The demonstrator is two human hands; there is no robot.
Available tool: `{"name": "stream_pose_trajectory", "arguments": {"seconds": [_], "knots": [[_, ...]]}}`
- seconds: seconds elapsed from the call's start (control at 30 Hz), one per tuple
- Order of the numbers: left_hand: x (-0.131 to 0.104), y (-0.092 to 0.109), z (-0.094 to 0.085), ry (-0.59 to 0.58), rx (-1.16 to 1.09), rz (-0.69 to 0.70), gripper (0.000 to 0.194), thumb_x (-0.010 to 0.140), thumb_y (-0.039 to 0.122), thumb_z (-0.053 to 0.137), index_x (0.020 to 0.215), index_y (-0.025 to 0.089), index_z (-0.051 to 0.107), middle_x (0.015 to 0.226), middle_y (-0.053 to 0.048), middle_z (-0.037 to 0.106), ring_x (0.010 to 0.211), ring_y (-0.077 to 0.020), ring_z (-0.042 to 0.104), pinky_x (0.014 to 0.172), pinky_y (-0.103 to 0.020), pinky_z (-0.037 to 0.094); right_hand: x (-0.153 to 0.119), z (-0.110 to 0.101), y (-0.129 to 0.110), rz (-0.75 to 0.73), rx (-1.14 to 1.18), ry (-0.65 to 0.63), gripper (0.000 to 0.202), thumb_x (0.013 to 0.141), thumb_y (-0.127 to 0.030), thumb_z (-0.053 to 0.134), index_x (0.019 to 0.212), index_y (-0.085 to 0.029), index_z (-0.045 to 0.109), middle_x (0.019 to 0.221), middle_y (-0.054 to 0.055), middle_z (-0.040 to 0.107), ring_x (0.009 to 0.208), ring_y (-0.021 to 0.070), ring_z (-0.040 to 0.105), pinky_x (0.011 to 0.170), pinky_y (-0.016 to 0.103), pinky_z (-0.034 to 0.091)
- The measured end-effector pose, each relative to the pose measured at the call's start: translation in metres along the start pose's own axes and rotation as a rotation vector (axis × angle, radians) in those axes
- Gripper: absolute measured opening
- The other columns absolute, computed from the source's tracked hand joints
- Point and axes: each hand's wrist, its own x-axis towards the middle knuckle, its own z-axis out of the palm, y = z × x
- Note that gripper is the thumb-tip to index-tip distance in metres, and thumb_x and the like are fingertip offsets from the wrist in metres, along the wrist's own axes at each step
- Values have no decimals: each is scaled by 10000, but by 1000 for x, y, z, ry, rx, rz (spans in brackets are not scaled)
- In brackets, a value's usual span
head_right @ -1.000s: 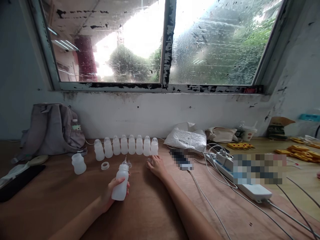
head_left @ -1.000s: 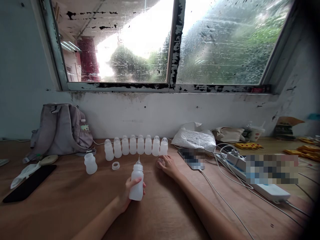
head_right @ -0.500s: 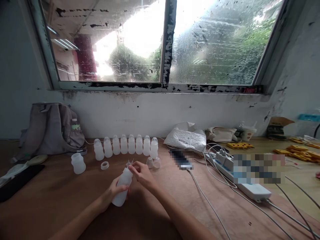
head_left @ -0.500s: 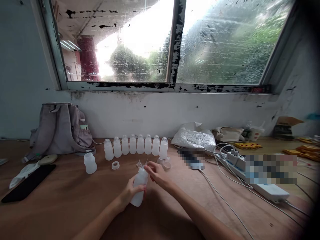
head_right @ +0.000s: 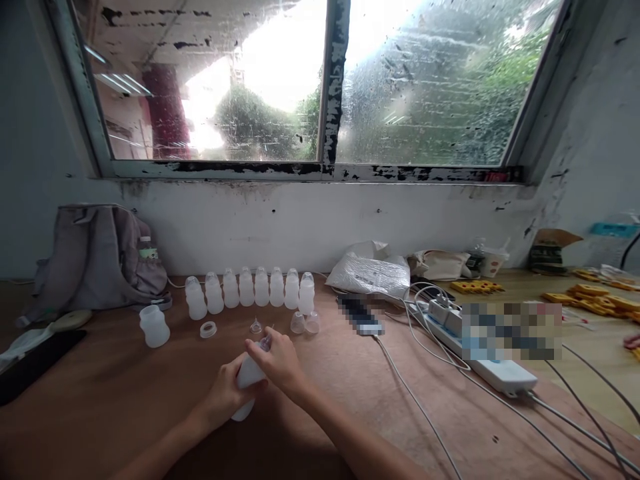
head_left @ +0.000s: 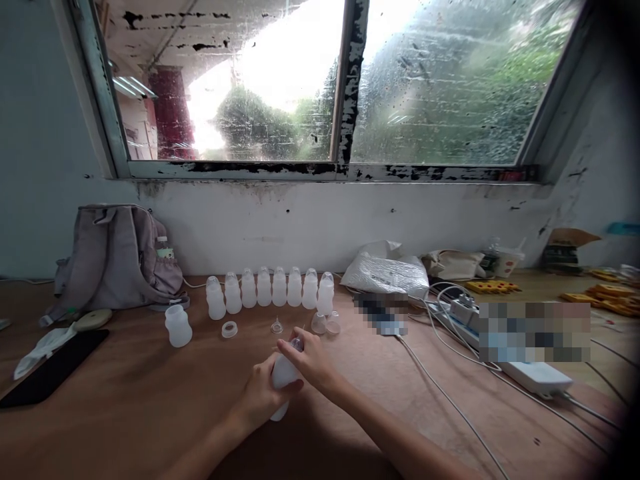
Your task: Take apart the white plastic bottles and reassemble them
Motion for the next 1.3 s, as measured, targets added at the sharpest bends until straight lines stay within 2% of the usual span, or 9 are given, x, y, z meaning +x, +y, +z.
{"name": "stream_pose_trajectory", "arguments": {"seconds": [0.07, 0.2, 0.5, 0.67, 0.73, 0.83, 0.93, 1.17, 1.3], "knots": [[0, 1, 1, -8, -47, 10, 198, 652, 281, 613, 802, 159, 569, 696, -4, 572, 628, -145, 487, 550, -218, 356, 0, 0, -2, -27, 55, -13, 313, 715, -419, 515, 542, -179, 412, 505, -30, 437, 482, 97, 397, 460, 218, 263], [0, 1, -1, -100, -180, -22, 128, 643, 246, 620, 707, 150, 565, 618, 9, 539, 569, -133, 470, 513, -222, 325, -1, -1, -7, -61, 169, -24, 307, 707, -366, 529, 511, -180, 384, 484, -34, 396, 474, 91, 363, 450, 216, 260], [0, 4, -6, -241, -407, -153, 146, 633, 235, 614, 718, 137, 546, 588, 6, 531, 492, -128, 503, 463, -236, 361, -3, 1, -5, -57, 286, -69, 302, 705, -347, 532, 514, -179, 368, 494, -42, 330, 481, 83, 305, 445, 216, 237], [-8, 9, -3, -394, -718, -307, 229, 652, 328, 536, 763, 128, 522, 589, -16, 534, 430, -140, 532, 388, -226, 372, -7, -4, -4, -82, 501, -174, 285, 740, -387, 498, 576, -175, 402, 536, -38, 351, 504, 87, 332, 470, 218, 266], [-11, 10, -1, -419, -832, -335, 266, 662, 364, 498, 791, 132, 517, 586, -20, 535, 424, -143, 538, 386, -230, 382, -6, -6, -3, -114, 533, -227, 288, 748, -431, 481, 628, -172, 444, 560, -30, 386, 514, 92, 358, 479, 219, 282], [-13, 7, -1, -382, -863, -334, 286, 653, 377, 509, 799, 131, 510, 579, -18, 535, 418, -140, 540, 394, -232, 392, 0, -8, 2, -210, 471, -262, 329, 733, -491, 479, 809, -173, 515, 613, -18, 440, 553, 105, 394, 510, 222, 311], [-11, 1, -3, -355, -824, -319, 273, 673, 360, 508, 808, 123, 503, 598, -25, 542, 433, -143, 550, 406, -229, 385, 6, -8, 11, -245, 391, -270, 368, 738, -492, 479, 936, -183, 506, 627, -23, 443, 548, 99, 391, 512, 216, 319], [-6, -12, -3, -243, -813, -360, 282, 726, 378, 470, 862, 132, 484, 635, -19, 541, 450, -137, 551, 430, -242, 397, 16, -8, 30, -257, 297, -273, 329, 730, -468, 517, 885, -178, 523, 618, -35, 445, 546, 85, 386, 505, 203, 315], [0, -13, -8, -156, -758, -373, 277, 728, 381, 491, 849, 132, 482, 639, -18, 546, 463, -138, 557, 435, -239, 400, 21, -7, 35, -108, 435, -309, 318, 712, -465, 547, 817, -167, 517, 588, -42, 432, 508, 72, 375, 436, 185, 292]]}}
